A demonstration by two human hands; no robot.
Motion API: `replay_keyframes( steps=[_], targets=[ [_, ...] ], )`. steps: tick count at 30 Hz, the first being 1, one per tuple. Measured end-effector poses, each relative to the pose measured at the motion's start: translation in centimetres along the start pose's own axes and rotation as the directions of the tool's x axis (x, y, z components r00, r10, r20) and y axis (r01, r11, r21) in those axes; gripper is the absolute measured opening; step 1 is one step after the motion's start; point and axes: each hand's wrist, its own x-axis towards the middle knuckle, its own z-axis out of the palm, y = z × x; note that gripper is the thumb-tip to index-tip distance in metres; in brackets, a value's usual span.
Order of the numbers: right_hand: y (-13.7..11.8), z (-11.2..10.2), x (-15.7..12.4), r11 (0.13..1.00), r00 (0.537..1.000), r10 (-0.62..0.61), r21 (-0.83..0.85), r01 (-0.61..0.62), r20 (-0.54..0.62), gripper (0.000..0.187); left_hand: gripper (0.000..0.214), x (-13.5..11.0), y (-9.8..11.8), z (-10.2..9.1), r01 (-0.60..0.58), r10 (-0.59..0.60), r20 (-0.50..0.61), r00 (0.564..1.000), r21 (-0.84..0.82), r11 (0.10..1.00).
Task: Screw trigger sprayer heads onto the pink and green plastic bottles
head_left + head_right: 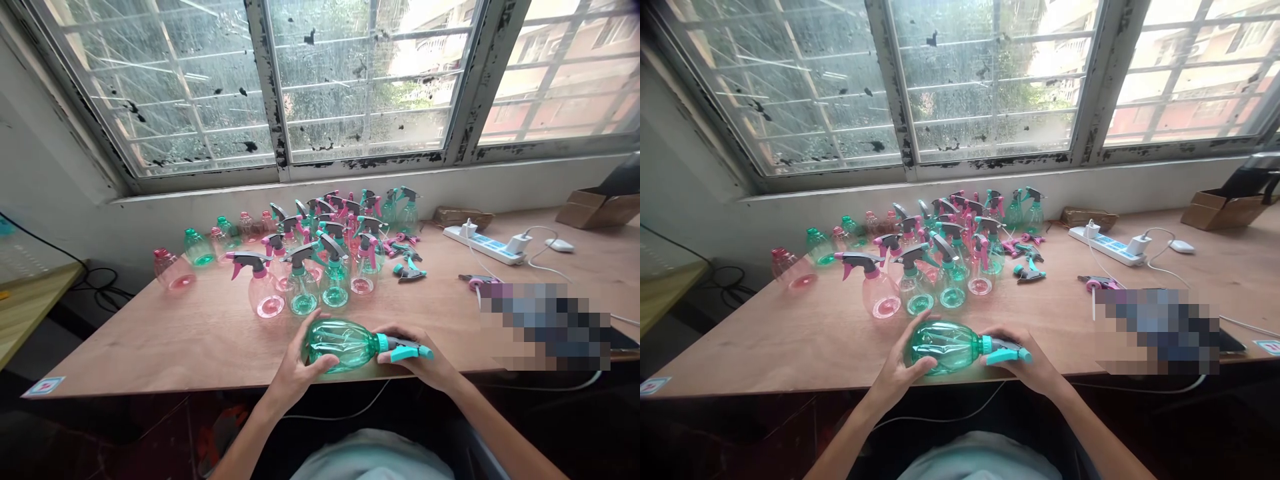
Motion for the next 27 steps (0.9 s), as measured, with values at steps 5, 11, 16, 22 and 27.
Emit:
replay_keyframes(
  steps=[5,11,16,22,27],
  targets=[
    [-0.2,0.4,-0.2,0.967,0.984,0.167,0.183,-0.176,0.068,0.024,0.07,-0.1,-0.6,0.0,-0.056,0.056,0.026,0.998,-0.015,0.998],
    [0.0,0.2,-0.3,0.941,0.98,0.164,0.28,-0.189,0.111,0.027,0.072,-0.3,-2.2,0.1,-0.211,0.212,0.001,0.977,0.112,0.971],
    [0.9,-0.2,-0.1,0.937,0.985,0.174,0.307,-0.167,0.004,0.034,0.077,-0.4,-2.6,0.4,-0.323,0.32,0.045,0.946,0.183,0.929],
    [1.9,0.1,-0.9,0.89,0.991,0.013,0.452,0.05,-0.135,0.046,0.082,-0.5,-2.3,0.6,-0.258,0.232,0.121,0.965,0.299,0.919],
    [-0.7,1.2,-1.8,0.964,0.957,-0.254,0.046,0.262,-0.138,0.052,0.076,-0.4,-1.8,1.2,-0.234,0.172,0.162,0.972,0.565,0.791]
  ],
)
